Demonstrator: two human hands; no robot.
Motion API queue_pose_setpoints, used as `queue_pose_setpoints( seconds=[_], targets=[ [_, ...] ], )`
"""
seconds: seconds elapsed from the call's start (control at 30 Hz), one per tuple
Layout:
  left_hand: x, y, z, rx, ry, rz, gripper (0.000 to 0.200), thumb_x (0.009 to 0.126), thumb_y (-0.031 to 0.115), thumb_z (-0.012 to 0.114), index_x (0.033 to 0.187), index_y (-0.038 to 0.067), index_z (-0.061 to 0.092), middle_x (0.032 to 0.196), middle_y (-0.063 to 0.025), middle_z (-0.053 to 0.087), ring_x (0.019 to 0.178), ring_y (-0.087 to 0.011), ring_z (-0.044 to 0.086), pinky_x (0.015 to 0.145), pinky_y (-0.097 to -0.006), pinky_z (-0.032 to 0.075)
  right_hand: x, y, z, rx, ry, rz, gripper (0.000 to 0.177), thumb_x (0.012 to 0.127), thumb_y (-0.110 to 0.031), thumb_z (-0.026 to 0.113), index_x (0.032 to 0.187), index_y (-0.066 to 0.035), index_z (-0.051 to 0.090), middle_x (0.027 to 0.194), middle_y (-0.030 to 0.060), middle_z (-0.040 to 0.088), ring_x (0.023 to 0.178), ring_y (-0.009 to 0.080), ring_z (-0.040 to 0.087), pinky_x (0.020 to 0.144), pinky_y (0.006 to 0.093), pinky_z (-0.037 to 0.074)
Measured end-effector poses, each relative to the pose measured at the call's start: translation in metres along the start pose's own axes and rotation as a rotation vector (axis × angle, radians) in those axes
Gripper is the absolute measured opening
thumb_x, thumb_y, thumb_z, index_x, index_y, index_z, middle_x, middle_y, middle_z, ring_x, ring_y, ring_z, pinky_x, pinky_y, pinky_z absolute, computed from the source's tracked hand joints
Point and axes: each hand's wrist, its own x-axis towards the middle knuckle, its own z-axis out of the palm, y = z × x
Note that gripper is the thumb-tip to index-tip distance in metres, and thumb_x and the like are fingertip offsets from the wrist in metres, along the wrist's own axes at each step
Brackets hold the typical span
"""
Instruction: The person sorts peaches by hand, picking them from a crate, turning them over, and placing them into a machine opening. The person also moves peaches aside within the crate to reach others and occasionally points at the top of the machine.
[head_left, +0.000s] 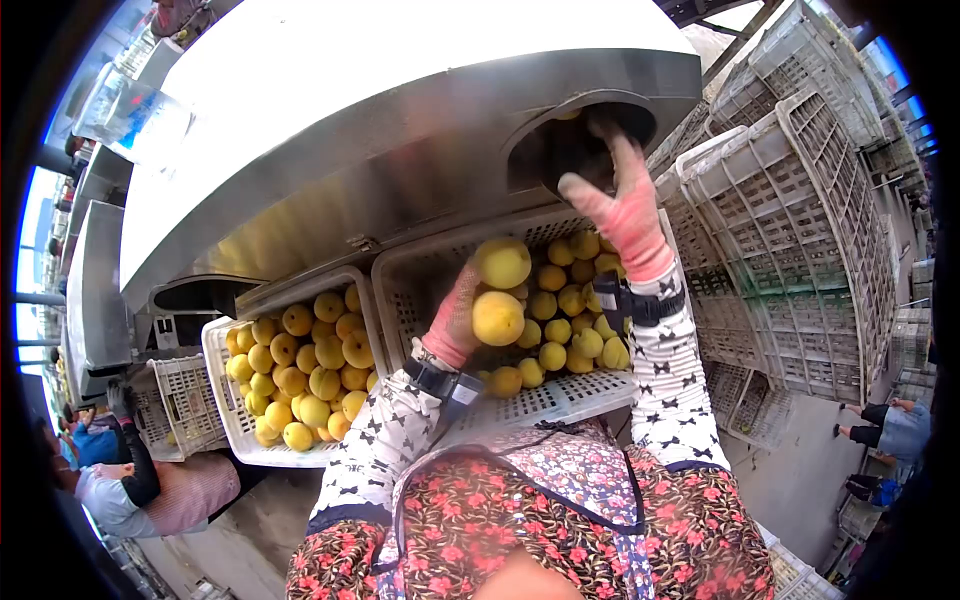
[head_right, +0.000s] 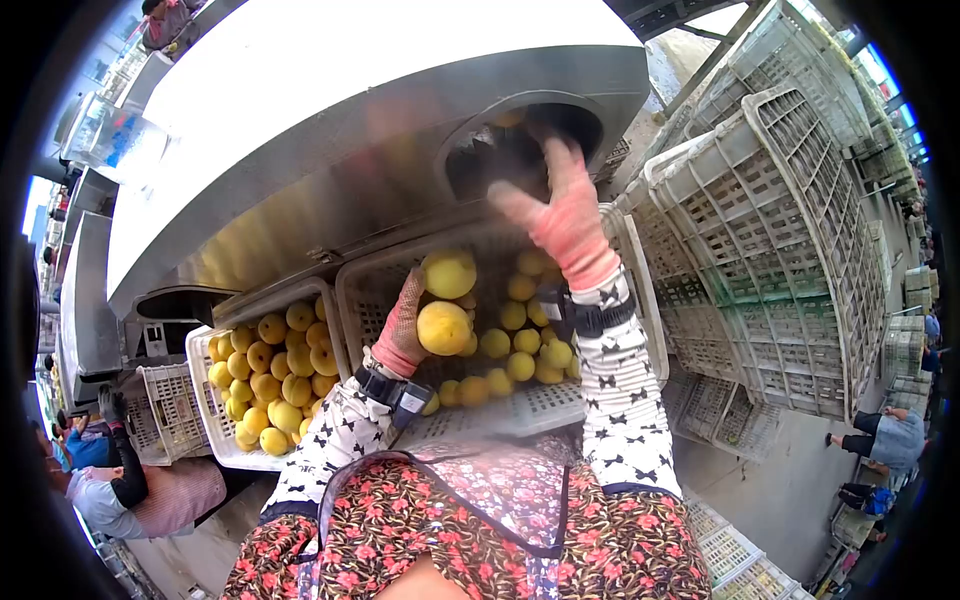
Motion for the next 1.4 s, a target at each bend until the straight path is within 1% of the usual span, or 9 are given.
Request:
queue_pose_setpoints(
  seconds=[0.17, 0.5, 0.63, 0.77, 1.0, 1.1, 1.23, 1.3, 1.4],
  targets=[
    [0.013, 0.017, 0.046, 0.113, 0.03, 0.056, 0.05, 0.101, 0.042, 0.047, 0.13, 0.002, 0.053, 0.115, -0.0142, 0.065, 0.097, -0.0253, 0.067, 0.086, -0.0365, 0.056, -0.064, -0.021, 0.008, 0.133, -0.354, 0.188, 0.095, 0.069, -0.036, 0.088, 0.142, 0.002, 0.041, 0.14, 0.0186, 0.049, 0.133, 0.0257, 0.045, 0.111, 0.0345, 0.034],
    [0.035, 0.004, 0.056, -0.165, -0.161, -0.082, 0.047, 0.104, 0.036, 0.045, 0.133, 0.0, 0.051, 0.126, -0.0125, 0.06, 0.113, -0.02, 0.06, 0.096, -0.0306, 0.05, -0.077, -0.037, 0.025, 0.386, 0.059, 0.289, 0.093, 0.069, -0.02, 0.09, 0.143, 0.002, 0.039, 0.138, 0.0139, 0.049, 0.124, 0.0227, 0.05, 0.106, 0.0341, 0.041],
    [0.033, 0.003, 0.061, -0.15, -0.161, -0.108, 0.044, 0.101, 0.035, 0.052, 0.124, -0.001, 0.055, 0.118, -0.0135, 0.063, 0.106, -0.0219, 0.062, 0.09, -0.0353, 0.054, -0.06, -0.025, 0.021, -0.061, 0.144, 0.197, 0.083, 0.069, -0.019, 0.087, 0.136, 0.007, 0.046, 0.122, 0.0178, 0.06, 0.111, 0.0257, 0.06, 0.098, 0.0341, 0.047],
    [0.046, -0.029, -0.002, 0.267, 0.052, 0.167, 0.044, 0.099, 0.04, 0.052, 0.124, 0.004, 0.055, 0.12, -0.0144, 0.062, 0.109, -0.0312, 0.06, 0.094, -0.0464, 0.05, 0.023, 0.01, 0.034, -0.76, -0.096, 0.256, 0.08, 0.066, -0.022, 0.087, 0.132, 0.005, 0.05, 0.104, 0.023, 0.065, 0.096, 0.0368, 0.064, 0.088, 0.0401, 0.052],
    [0.058, -0.028, -0.021, 0.992, 0.113, 0.537, 0.038, 0.099, 0.037, 0.051, 0.122, 0.006, 0.055, 0.125, -0.0114, 0.059, 0.118, -0.0328, 0.054, 0.103, -0.0522, 0.041, -0.023, -0.009, 0.016, -0.242, 0.041, -0.015, 0.091, 0.068, -0.047, 0.083, 0.134, 0.003, 0.046, 0.117, 0.0263, 0.059, 0.112, 0.0362, 0.058, 0.098, 0.0406, 0.046],
    [0.052, -0.01, 0.012, 0.775, -0.045, 0.497, 0.038, 0.099, 0.032, 0.049, 0.125, 0.004, 0.053, 0.126, -0.0122, 0.058, 0.119, -0.0325, 0.053, 0.107, -0.0481, 0.039, -0.067, -0.004, 0.018, -0.191, -0.221, 0.135, 0.1, 0.064, -0.05, 0.085, 0.137, 0.004, 0.043, 0.133, 0.0273, 0.051, 0.128, 0.0363, 0.048, 0.109, 0.0398, 0.037],
    [0.061, -0.003, 0.023, -0.386, -0.292, 0.068, 0.038, 0.098, 0.025, 0.048, 0.128, 0.002, 0.051, 0.128, -0.0144, 0.058, 0.12, -0.032, 0.053, 0.11, -0.0434, 0.038, -0.09, 0.004, 0.034, -0.18, -0.157, 0.184, 0.098, 0.065, -0.046, 0.086, 0.139, 0.002, 0.044, 0.133, 0.0246, 0.051, 0.123, 0.038, 0.05, 0.107, 0.0413, 0.039],
    [0.059, -0.002, 0.032, 0.438, -0.178, 0.333, 0.037, 0.095, 0.025, 0.05, 0.123, 0.002, 0.056, 0.126, -0.0164, 0.059, 0.119, -0.0324, 0.054, 0.109, -0.0451, 0.038, -0.085, -0.014, 0.029, -0.434, -0.119, 0.002, 0.098, 0.065, -0.046, 0.086, 0.14, 0.001, 0.043, 0.132, 0.023, 0.051, 0.122, 0.0373, 0.051, 0.106, 0.0418, 0.04],
    [0.046, 0.007, 0.032, -0.385, -0.237, -0.022, 0.034, 0.091, 0.02, 0.052, 0.116, -0.001, 0.06, 0.122, -0.0187, 0.062, 0.117, -0.0332, 0.055, 0.108, -0.0458, 0.04, -0.085, -0.037, 0.023, -0.383, -0.087, -0.009, 0.1, 0.065, -0.047, 0.087, 0.141, 0.001, 0.042, 0.131, 0.0209, 0.051, 0.122, 0.036, 0.05, 0.106, 0.0424, 0.04]
  ],
)
